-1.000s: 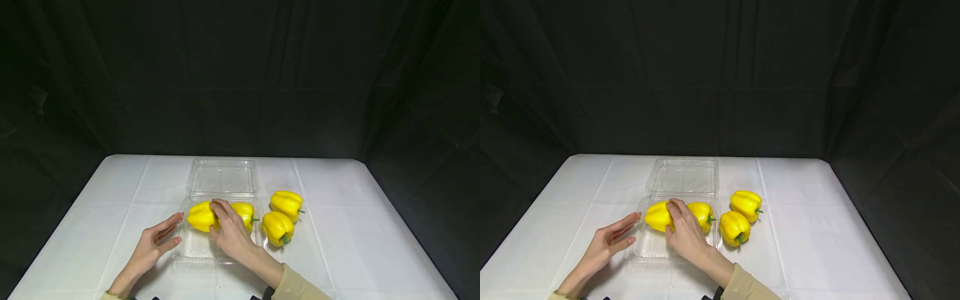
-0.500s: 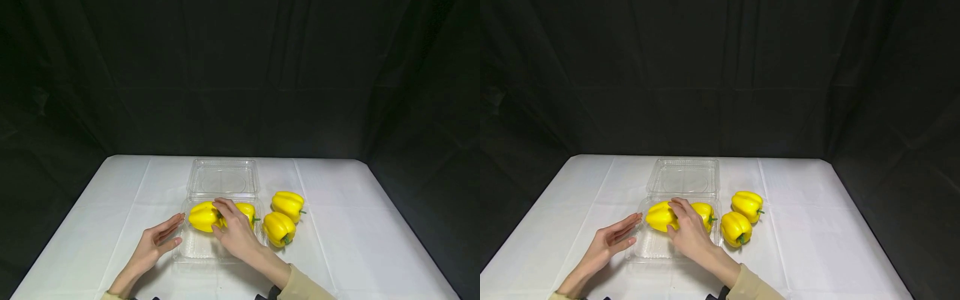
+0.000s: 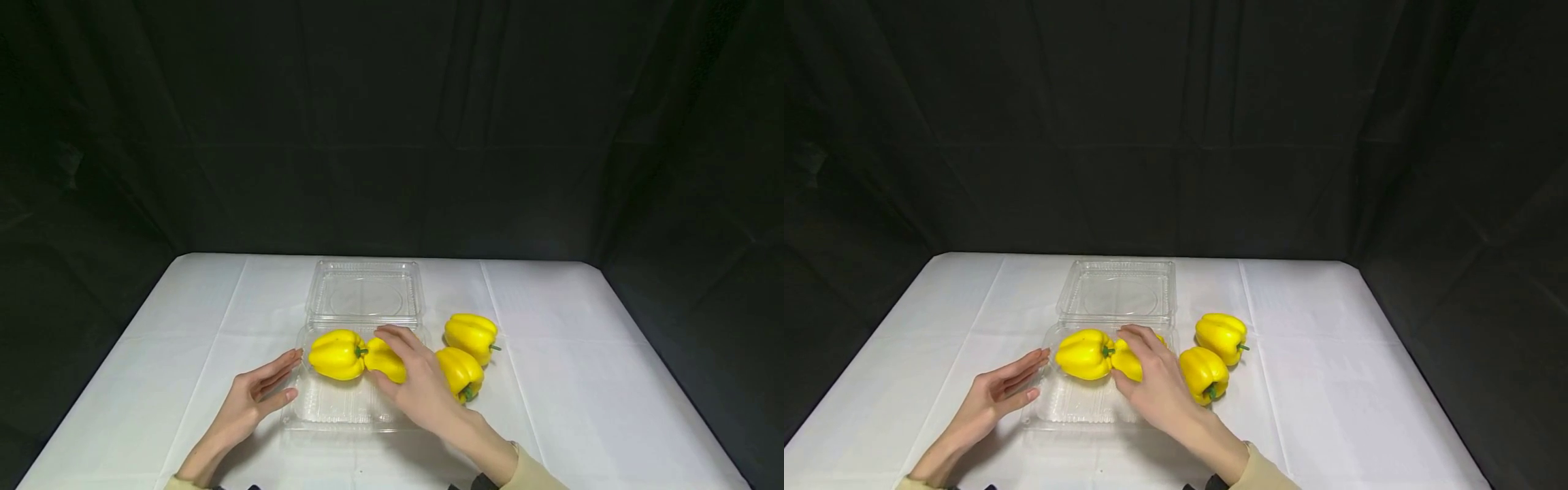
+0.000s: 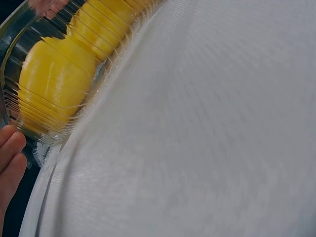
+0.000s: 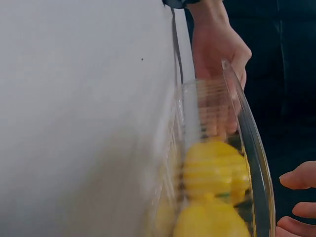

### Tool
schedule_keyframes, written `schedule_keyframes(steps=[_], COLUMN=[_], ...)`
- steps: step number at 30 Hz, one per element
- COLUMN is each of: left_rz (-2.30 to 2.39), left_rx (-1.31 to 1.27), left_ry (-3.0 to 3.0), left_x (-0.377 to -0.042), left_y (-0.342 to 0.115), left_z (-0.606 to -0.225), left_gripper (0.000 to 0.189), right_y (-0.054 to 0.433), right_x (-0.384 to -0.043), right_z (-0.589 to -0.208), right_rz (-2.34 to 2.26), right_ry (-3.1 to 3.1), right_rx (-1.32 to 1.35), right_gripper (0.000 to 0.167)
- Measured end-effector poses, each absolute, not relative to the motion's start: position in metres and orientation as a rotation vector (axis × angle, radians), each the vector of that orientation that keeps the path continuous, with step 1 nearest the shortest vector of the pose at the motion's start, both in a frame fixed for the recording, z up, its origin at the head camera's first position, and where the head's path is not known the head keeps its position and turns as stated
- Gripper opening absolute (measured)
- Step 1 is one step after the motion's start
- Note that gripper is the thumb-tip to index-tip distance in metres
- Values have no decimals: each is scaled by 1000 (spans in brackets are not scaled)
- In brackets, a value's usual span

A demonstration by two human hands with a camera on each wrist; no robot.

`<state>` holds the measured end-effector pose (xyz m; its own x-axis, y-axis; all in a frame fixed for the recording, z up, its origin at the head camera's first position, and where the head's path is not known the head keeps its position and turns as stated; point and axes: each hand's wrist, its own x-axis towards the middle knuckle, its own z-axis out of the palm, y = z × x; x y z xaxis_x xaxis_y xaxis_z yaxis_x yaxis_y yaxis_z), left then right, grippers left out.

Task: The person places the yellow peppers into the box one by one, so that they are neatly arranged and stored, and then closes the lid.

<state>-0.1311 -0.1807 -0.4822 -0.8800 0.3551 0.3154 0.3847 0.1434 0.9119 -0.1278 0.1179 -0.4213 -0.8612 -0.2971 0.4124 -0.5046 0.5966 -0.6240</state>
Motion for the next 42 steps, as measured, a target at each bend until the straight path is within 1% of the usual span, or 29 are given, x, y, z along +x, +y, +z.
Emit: schedule_keyframes(steps=[11, 19, 25, 29, 42], left_rz=[-1893, -1905, -1909, -1911, -1895], left_rx=[-773, -759, -758, -756, -757], left_ry=[-2360, -2374, -2373, -2372, -2374], left_x=[-132, -133, -133, -133, -134], left_y=[-179, -179, -179, -178, -179], left_z=[-482, -483, -483, -483, -483], left_gripper=[53, 54, 54, 54, 55], right_y=[155, 187, 208, 221, 244], right_x=[-125, -125, -127, -128, -138], right_z=[-420, -421, -423, -424, -423], right_rz=[1039, 1045, 992, 954, 941], right_ry=[-2531, -2522, -2502, -2488, -2540], right_rx=[577, 447, 420, 414, 309], right_gripper=[59, 58, 56, 58, 58])
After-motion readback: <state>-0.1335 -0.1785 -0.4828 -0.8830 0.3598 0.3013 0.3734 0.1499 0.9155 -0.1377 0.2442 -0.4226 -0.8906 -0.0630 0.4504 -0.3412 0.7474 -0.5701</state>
